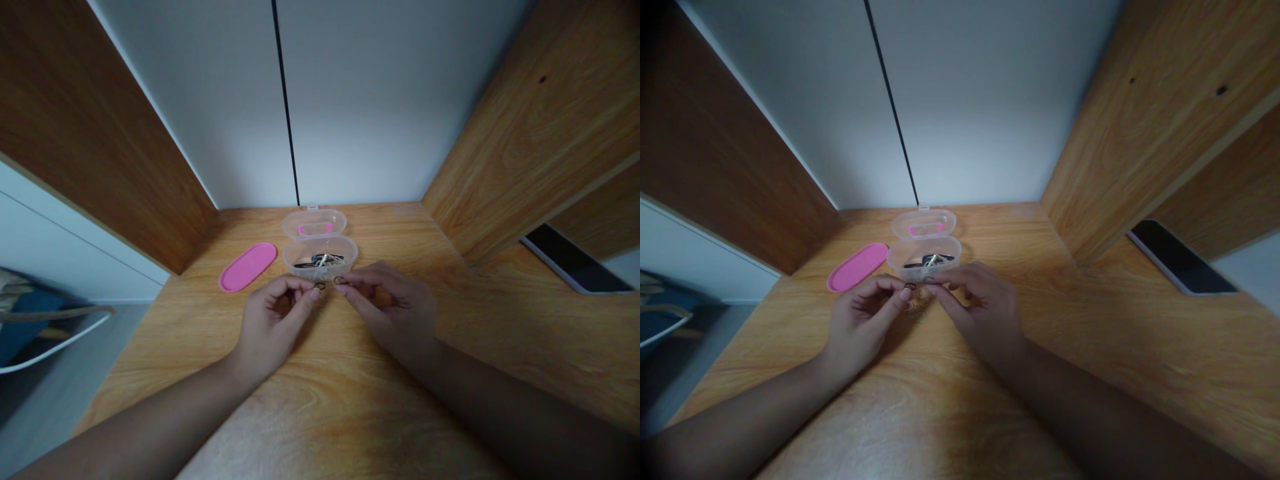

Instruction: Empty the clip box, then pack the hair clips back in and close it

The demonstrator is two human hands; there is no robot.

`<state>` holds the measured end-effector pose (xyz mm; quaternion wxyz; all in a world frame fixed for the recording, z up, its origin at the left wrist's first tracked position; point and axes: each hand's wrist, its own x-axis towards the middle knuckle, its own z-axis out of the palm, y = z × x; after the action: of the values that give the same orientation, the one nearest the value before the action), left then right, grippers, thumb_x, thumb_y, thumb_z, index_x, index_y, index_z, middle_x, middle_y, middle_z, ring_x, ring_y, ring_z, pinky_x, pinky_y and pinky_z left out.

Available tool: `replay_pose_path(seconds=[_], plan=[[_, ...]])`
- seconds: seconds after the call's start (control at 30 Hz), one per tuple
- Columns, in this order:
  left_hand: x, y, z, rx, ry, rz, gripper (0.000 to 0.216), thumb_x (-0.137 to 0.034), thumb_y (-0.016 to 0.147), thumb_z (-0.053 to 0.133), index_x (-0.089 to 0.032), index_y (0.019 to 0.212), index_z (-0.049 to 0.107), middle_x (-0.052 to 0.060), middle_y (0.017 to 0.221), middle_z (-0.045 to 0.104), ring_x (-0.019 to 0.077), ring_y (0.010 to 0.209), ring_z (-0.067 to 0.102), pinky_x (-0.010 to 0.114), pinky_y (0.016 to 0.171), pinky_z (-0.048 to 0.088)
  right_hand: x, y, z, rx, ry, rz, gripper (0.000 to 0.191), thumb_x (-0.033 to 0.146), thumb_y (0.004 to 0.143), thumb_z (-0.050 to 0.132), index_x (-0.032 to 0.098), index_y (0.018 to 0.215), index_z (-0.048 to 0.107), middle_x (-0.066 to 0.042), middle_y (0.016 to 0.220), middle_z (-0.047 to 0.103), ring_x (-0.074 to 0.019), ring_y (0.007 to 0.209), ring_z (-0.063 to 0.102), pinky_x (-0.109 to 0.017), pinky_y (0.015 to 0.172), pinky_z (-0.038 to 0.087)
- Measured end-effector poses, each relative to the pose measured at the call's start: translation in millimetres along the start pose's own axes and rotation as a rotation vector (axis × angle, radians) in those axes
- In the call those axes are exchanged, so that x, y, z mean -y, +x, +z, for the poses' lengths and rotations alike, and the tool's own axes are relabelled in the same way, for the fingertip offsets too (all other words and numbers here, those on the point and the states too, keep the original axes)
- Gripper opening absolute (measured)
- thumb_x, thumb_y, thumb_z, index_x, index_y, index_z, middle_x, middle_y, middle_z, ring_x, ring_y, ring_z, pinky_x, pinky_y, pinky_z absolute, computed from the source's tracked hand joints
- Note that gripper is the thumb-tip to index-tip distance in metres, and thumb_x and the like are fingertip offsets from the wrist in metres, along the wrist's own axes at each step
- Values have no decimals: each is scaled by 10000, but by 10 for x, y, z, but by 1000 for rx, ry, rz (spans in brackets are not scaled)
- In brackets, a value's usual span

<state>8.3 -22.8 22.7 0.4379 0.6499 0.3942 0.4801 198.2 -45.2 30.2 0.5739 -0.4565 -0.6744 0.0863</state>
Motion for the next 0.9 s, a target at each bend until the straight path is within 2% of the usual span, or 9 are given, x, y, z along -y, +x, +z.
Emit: replay_pose_path(seconds=[0.13,0.3,0.53,0.9], plan=[[-22,24,9,-59,-97,-27,165,-319,881,718,-163,829,703,3,729,671,103,664,578,204,654,472,-4,-11,1,-57,-27,93,86,203,811,788,241,882,755,8,767,742,-112,610,637,-258,582,540],[-5,31,9,-67,-166,-70,211,-361,861,740,-159,830,689,6,726,658,115,664,584,222,659,485,-21,-22,4,-82,-27,109,81,227,799,802,251,866,762,4,749,734,-118,589,623,-258,538,523],[-43,45,15,-90,-159,-45,270,-410,839,756,-154,792,686,2,691,639,106,631,561,214,629,478,-12,-7,2,-81,-24,88,96,205,801,796,263,874,771,7,749,742,-118,582,623,-262,542,530],[-6,35,4,-51,-153,-32,202,-352,883,714,-162,823,685,7,717,644,113,662,563,229,651,466,-31,-10,3,-24,0,28,135,178,827,767,265,931,768,3,798,770,-130,642,676,-272,604,561]])
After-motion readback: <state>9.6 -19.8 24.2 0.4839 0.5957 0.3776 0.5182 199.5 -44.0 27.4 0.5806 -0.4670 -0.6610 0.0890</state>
